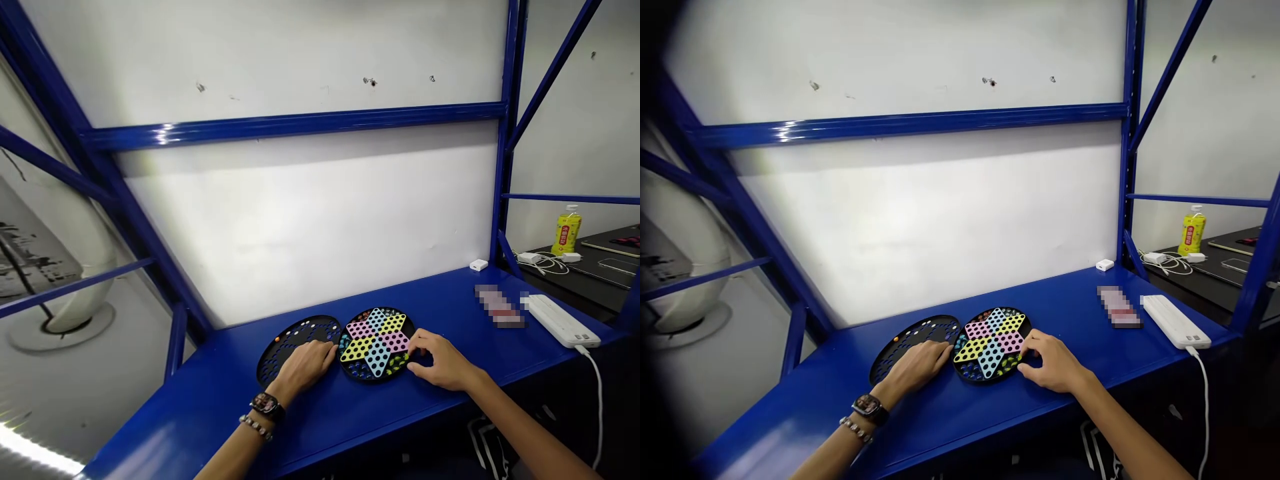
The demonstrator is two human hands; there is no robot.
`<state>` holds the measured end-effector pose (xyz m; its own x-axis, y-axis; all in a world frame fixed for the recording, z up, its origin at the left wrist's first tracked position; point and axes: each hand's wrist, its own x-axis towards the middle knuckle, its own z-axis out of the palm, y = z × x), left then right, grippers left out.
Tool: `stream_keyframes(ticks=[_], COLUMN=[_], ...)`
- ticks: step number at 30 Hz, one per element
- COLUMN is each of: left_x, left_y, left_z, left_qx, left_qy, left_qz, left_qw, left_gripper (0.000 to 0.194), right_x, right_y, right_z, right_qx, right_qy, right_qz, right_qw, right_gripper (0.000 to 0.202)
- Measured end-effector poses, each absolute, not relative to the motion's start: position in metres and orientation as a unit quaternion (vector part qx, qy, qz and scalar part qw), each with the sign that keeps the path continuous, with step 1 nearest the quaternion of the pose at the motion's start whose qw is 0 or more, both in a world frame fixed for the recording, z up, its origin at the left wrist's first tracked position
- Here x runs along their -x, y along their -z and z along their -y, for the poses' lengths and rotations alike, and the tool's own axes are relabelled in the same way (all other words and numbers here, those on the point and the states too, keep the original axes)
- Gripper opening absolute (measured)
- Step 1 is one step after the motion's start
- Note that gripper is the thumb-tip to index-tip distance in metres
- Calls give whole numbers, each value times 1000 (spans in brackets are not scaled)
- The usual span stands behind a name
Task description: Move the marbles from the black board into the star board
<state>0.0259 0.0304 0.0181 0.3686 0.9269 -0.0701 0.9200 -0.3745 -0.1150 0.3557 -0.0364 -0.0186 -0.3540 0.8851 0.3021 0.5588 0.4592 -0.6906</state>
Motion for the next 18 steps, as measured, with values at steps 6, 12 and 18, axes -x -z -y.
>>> stream_keyframes(ticks=[6,12,18], left_x=[-23,-9,-44], left_y=[-7,-8,-24], left_z=[-31,-37,-49], left_qx=[818,836,826], left_qy=[-28,54,132], left_qz=[575,544,547], left_qw=[6,-47,-13], left_gripper=[46,51,55], right_x=[-355,-354,-353], right_y=[19,16,15], right_z=[36,38,39], right_qx=[459,455,459], right_qy=[-241,-242,-244], right_qz=[787,786,782], right_qw=[335,341,344], right_gripper=[11,11,12])
